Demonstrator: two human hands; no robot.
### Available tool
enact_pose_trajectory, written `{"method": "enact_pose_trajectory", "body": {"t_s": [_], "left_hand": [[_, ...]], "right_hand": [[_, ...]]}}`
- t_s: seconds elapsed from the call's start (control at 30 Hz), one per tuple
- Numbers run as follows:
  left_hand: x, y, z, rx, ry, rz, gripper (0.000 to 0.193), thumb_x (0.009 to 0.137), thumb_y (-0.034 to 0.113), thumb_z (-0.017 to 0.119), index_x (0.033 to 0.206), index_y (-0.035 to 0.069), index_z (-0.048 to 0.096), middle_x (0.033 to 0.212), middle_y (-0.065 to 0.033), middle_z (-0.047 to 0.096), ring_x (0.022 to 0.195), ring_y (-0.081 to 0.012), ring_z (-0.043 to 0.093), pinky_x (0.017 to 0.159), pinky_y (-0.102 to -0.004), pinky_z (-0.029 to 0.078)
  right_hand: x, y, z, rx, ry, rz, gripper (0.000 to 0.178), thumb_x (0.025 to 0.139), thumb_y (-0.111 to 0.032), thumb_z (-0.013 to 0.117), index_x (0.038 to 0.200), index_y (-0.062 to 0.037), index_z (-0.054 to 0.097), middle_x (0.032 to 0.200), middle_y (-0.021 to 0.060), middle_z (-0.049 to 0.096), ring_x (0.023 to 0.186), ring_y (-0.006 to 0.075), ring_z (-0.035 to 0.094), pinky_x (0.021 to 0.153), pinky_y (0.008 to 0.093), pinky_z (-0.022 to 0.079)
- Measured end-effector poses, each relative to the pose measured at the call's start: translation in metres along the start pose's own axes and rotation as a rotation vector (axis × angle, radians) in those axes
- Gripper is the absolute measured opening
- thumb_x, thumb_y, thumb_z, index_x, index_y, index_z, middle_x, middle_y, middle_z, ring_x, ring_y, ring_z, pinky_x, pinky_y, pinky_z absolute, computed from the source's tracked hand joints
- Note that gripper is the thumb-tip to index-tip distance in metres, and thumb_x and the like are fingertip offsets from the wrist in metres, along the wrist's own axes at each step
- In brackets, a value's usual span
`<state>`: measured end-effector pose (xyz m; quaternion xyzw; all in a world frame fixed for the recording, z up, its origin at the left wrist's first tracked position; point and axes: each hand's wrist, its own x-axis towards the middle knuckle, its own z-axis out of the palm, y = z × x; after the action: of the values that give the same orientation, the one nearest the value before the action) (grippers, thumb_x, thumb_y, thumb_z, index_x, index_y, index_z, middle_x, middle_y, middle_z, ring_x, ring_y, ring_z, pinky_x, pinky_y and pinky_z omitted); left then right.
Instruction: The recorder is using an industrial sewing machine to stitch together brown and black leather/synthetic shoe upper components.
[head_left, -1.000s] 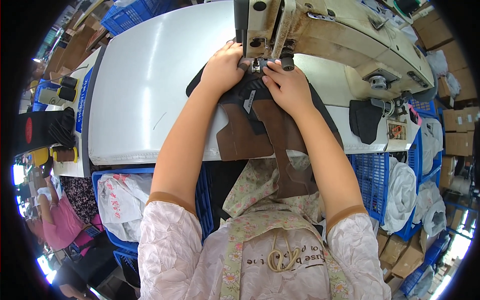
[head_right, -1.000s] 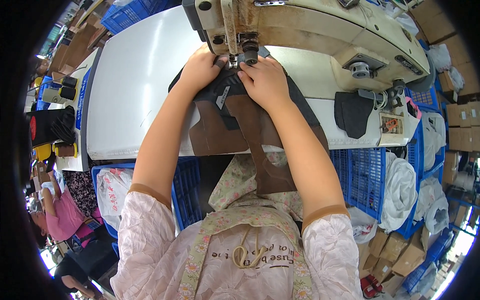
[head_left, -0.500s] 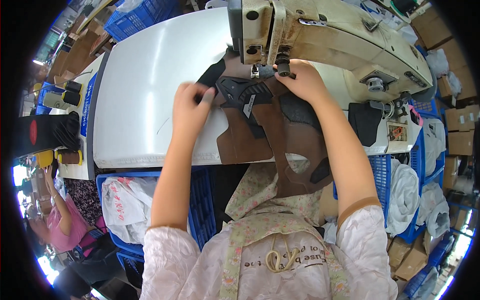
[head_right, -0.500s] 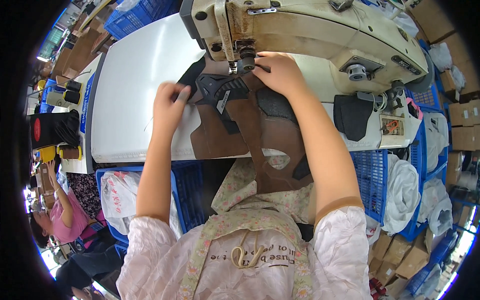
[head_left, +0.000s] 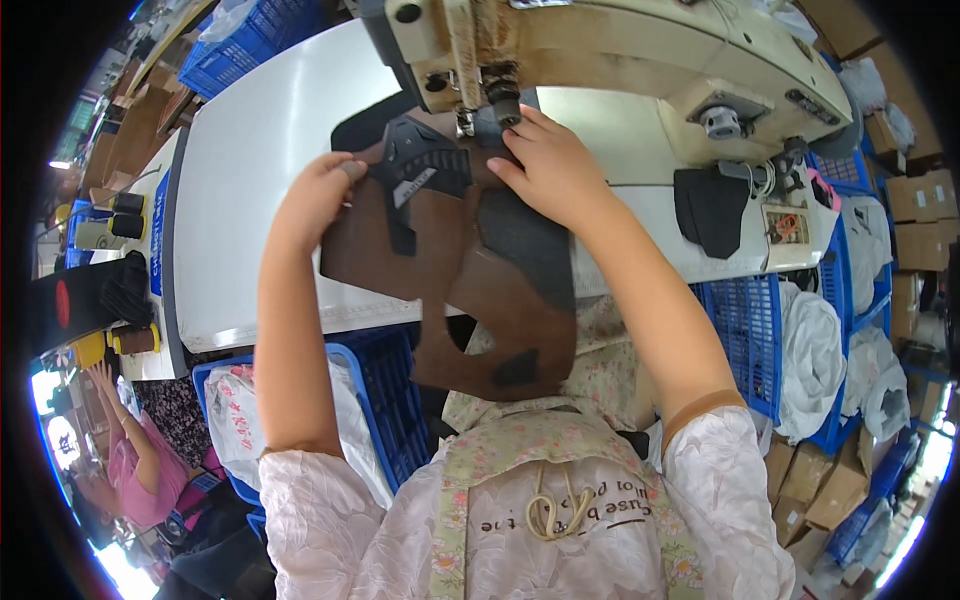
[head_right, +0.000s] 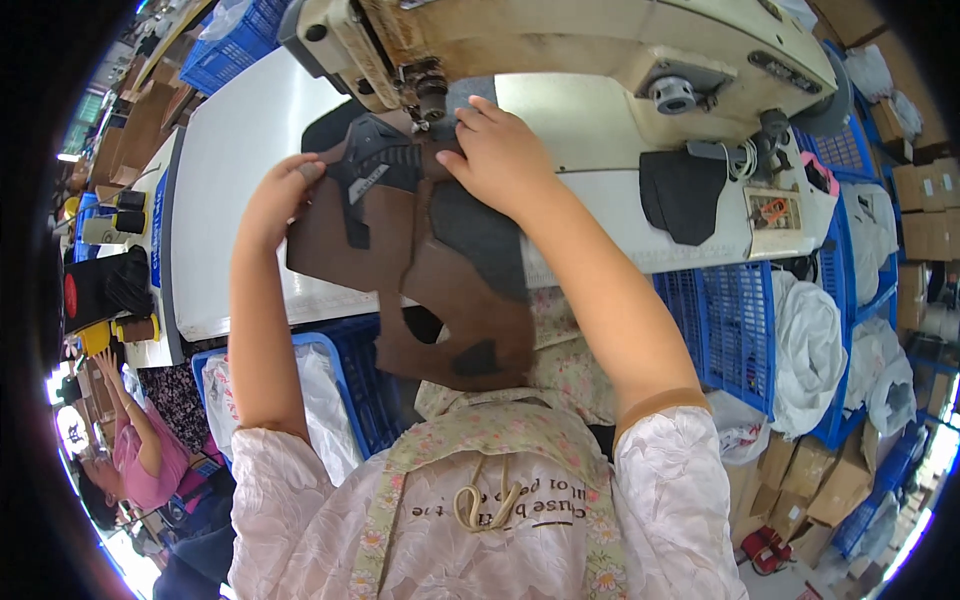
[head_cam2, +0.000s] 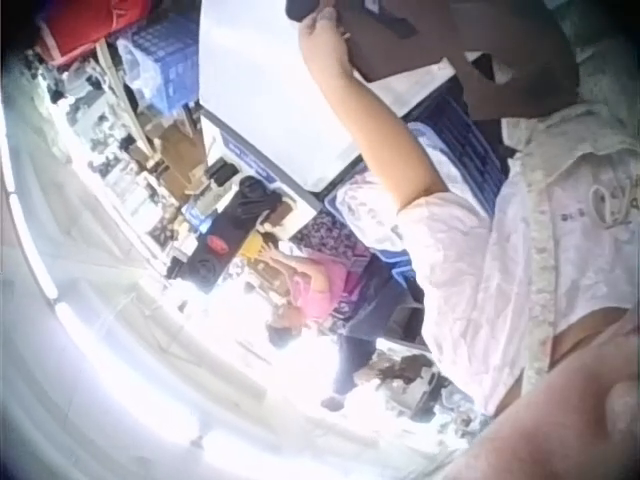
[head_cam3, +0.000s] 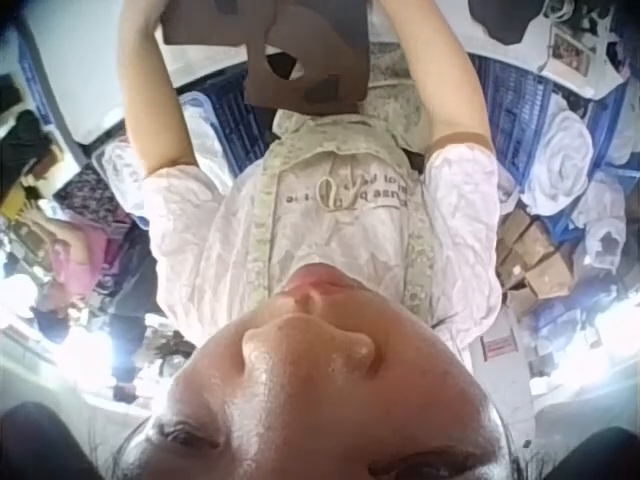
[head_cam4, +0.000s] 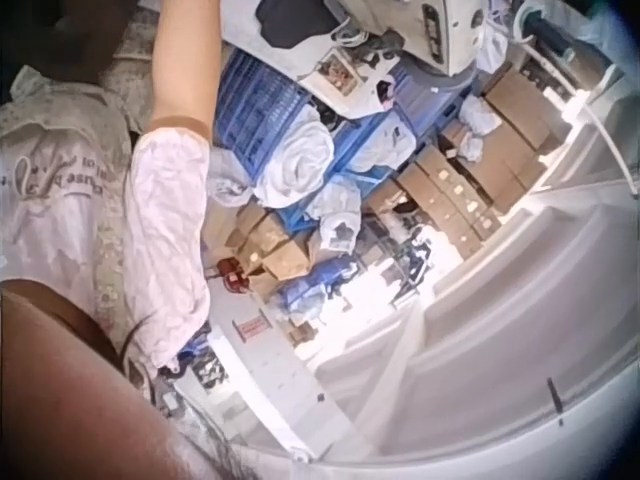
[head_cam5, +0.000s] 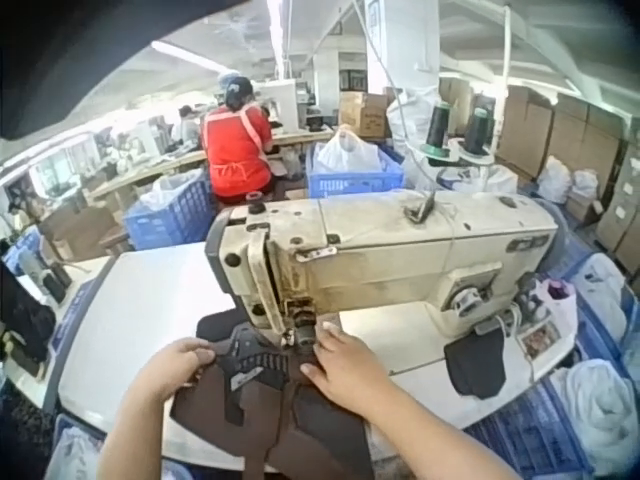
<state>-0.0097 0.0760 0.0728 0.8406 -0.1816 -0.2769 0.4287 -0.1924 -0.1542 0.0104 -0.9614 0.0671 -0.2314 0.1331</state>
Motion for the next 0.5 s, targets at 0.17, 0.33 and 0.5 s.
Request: {"method": "enact_pose_trajectory", "body": {"t_s": [0.17, 0.33, 0.5], "left_hand": [[0.038, 0.010, -0.004, 0.307, 0.053, 0.086, 0.037, 0.089, 0.012, 0.058, 0.124, 0.001, 0.062, 0.089, -0.0039, 0.063, 0.080, -0.0124, 0.058, 0.067, -0.0287, 0.047], [0.049, 0.016, 0.006, 0.516, 0.186, 0.430, 0.032, 0.093, 0.015, 0.053, 0.121, 0.004, 0.064, 0.103, -0.0187, 0.069, 0.095, -0.0269, 0.066, 0.083, -0.0365, 0.050], [0.015, 0.011, 0.046, 1.154, 0.754, 0.840, 0.024, 0.089, 0.018, 0.062, 0.110, 0.007, 0.066, 0.116, -0.0174, 0.065, 0.112, -0.0346, 0.060, 0.095, -0.0440, 0.048]], "right_hand": [[-0.009, -0.019, 0.006, 0.098, 0.053, 0.125, 0.045, 0.089, -0.035, 0.065, 0.107, 0.0058, 0.067, 0.120, 0.0174, 0.064, 0.123, 0.0333, 0.054, 0.102, 0.0414, 0.044], [-0.009, -0.030, 0.001, 0.070, -0.017, 0.149, 0.038, 0.086, -0.033, 0.067, 0.101, 0.0026, 0.069, 0.111, 0.0139, 0.066, 0.106, 0.0316, 0.060, 0.091, 0.0423, 0.048], [-0.003, -0.023, 0.008, 0.068, 0.136, 0.097, 0.019, 0.081, -0.023, 0.068, 0.080, -0.0043, 0.069, 0.086, 0.0078, 0.064, 0.088, 0.0291, 0.061, 0.080, 0.0413, 0.049]]}}
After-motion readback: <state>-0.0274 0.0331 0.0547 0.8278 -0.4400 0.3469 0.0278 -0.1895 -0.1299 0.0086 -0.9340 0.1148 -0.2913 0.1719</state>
